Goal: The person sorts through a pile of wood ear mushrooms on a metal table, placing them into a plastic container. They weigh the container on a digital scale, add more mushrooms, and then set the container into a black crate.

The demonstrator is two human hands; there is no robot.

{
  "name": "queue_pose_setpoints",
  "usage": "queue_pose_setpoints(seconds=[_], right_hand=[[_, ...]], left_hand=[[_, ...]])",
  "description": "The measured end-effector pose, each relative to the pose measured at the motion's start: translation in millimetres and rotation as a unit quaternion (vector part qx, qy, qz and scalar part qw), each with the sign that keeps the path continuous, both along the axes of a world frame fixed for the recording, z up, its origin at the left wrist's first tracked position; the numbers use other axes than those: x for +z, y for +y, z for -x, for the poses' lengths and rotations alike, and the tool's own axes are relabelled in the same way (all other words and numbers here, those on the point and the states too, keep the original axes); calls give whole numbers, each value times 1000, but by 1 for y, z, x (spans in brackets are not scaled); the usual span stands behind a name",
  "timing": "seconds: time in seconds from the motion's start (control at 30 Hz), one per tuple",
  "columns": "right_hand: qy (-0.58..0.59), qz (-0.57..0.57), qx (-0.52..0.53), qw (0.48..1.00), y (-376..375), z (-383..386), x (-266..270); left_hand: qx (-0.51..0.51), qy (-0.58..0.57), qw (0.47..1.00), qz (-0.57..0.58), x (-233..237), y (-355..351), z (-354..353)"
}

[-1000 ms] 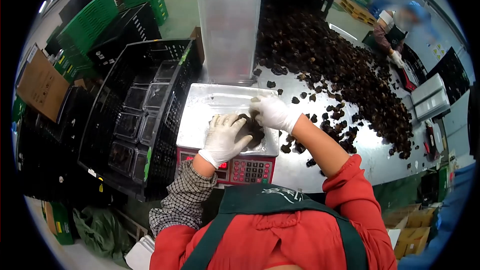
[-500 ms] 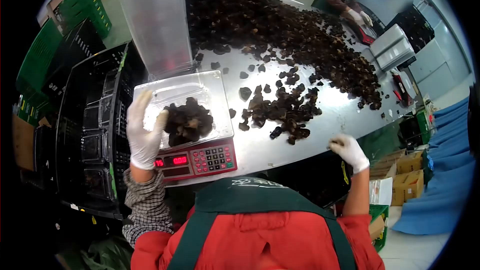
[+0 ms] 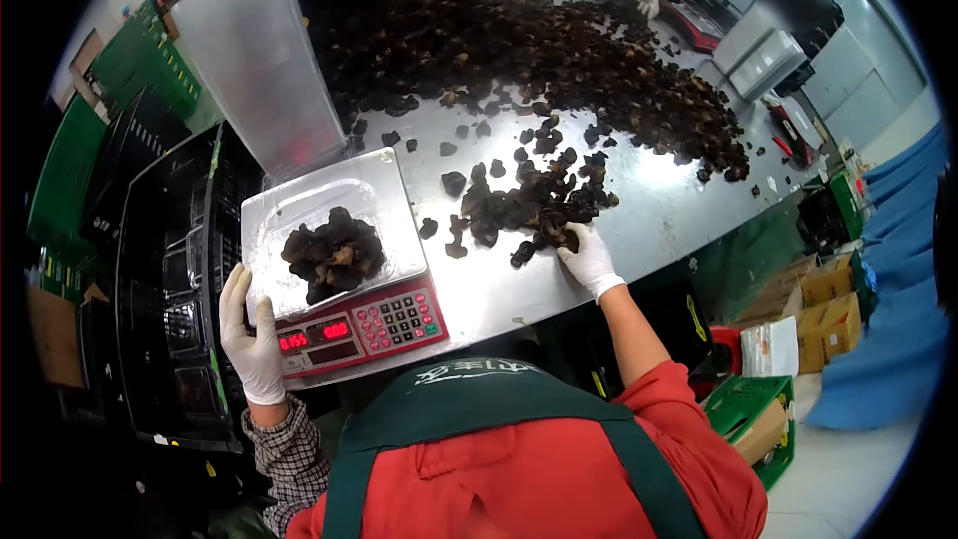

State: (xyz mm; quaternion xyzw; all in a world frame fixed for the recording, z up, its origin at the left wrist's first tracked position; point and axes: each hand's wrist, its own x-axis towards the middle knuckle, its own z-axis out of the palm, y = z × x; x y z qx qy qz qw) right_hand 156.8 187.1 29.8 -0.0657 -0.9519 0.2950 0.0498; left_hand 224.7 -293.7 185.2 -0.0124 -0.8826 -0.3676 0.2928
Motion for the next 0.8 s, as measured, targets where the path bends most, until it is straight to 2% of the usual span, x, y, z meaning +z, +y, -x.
queue_pose_setpoints(seconds=[0.03,0.07,0.13,0.2,0.23,0.27,0.33,0.37,0.4,0.43,0.47,0.5,0.53,0.57,0.6,0.67,0.73,0.77,0.8], right_hand=[[18,62,-58,996,-6,-1,14],[24,170,-67,983,-2,11,12],[191,171,0,967,-5,37,24],[117,199,6,973,-27,59,63],[125,84,42,988,-42,67,80],[96,76,57,991,-52,80,81],[87,187,106,973,-85,85,106],[90,205,168,960,-114,84,131],[69,279,200,937,-151,69,165],[20,297,274,914,-173,73,172],[-40,268,313,910,-200,68,191],[-49,218,373,901,-220,73,196],[18,126,380,916,-241,75,196],[29,106,386,916,-258,85,187],[25,62,392,917,-270,98,177],[-65,63,397,913,-288,106,179],[-60,-72,434,896,-298,95,184],[-43,-70,432,898,-298,95,180],[-53,-20,433,900,-296,99,182]], left_hand=[[10,-3,1000,-19,-4,-4,-5],[27,-4,999,-36,-6,-9,-11],[46,1,998,-37,-8,-19,-18],[70,4,996,-50,-3,-20,-21],[74,11,996,-48,0,-19,-21],[76,22,996,-48,1,-18,-20],[80,49,995,-26,2,-20,-22],[88,46,994,-35,1,-22,-23],[94,37,994,-43,-2,-24,-25],[104,30,993,-52,-3,-24,-25],[102,31,993,-53,-2,-24,-26],[97,39,993,-53,-2,-24,-26],[91,45,993,-54,-4,-25,-26],[86,47,993,-58,-6,-25,-26],[81,45,994,-59,-6,-25,-27],[82,37,994,-58,-11,-28,-27],[83,29,993,-74,-17,-32,-27],[82,31,993,-73,-18,-35,-26],[81,31,994,-73,-20,-37,-26]])
